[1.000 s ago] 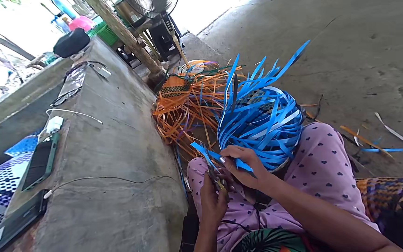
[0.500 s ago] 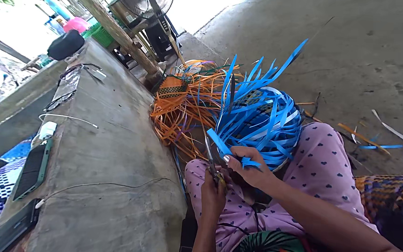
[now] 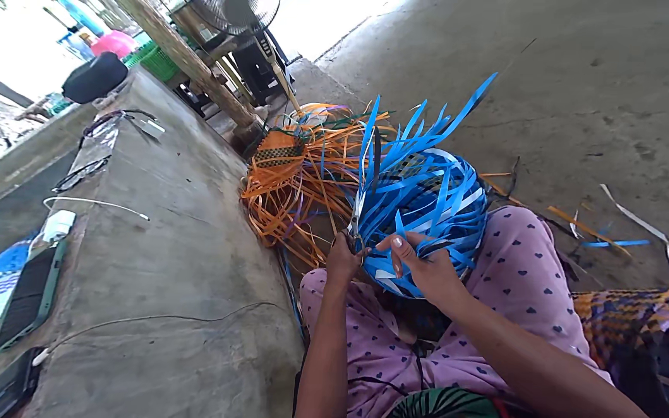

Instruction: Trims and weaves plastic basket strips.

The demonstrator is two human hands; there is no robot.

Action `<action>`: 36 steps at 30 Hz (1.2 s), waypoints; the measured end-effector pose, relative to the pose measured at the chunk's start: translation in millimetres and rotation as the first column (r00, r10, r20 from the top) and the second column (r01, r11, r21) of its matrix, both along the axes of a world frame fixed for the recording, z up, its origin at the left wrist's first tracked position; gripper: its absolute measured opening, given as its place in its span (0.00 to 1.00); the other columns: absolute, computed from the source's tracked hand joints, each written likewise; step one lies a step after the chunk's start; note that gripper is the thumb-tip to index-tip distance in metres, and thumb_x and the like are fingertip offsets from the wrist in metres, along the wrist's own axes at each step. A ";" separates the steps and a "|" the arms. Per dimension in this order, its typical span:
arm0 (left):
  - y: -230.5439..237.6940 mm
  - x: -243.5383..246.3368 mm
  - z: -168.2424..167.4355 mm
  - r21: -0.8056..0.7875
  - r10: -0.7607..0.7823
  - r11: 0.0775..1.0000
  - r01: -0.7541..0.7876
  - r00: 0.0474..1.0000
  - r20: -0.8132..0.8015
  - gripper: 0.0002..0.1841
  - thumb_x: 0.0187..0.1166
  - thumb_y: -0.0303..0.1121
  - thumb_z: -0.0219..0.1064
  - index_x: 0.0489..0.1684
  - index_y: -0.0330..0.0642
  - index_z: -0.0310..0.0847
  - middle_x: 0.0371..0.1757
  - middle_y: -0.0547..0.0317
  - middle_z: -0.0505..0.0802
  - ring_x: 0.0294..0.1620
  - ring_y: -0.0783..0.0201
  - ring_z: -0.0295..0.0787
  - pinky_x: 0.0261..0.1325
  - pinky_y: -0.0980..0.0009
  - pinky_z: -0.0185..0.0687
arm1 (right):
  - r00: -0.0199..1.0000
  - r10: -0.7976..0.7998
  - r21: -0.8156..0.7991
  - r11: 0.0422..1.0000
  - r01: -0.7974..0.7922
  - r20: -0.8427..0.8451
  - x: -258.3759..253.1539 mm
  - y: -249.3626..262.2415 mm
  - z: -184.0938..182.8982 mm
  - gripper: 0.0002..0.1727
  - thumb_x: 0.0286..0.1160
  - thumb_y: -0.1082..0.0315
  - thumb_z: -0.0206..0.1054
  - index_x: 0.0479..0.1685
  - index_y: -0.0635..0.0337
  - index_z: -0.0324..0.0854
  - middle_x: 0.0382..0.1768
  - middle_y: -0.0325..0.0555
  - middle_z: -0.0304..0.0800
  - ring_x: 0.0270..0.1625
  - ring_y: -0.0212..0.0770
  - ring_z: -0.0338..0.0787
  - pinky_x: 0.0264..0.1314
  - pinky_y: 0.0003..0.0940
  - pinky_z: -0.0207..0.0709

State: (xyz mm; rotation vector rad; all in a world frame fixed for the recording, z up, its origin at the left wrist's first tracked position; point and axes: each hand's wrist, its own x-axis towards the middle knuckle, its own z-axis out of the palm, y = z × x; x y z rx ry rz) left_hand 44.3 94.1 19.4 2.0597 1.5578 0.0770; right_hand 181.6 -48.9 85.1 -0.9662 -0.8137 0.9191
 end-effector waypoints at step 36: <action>-119.5 -54.0 21.9 0.435 -0.230 0.858 -0.272 0.554 0.800 0.15 0.81 0.32 0.68 0.56 0.29 0.74 0.41 0.67 0.92 0.33 0.82 0.89 0.34 0.83 0.87 | 0.883 0.067 0.319 0.918 -0.237 0.465 -27.3 18.4 -12.4 0.12 0.75 0.75 0.63 0.51 0.69 0.88 0.48 0.52 0.90 0.46 0.27 0.86 0.51 0.16 0.81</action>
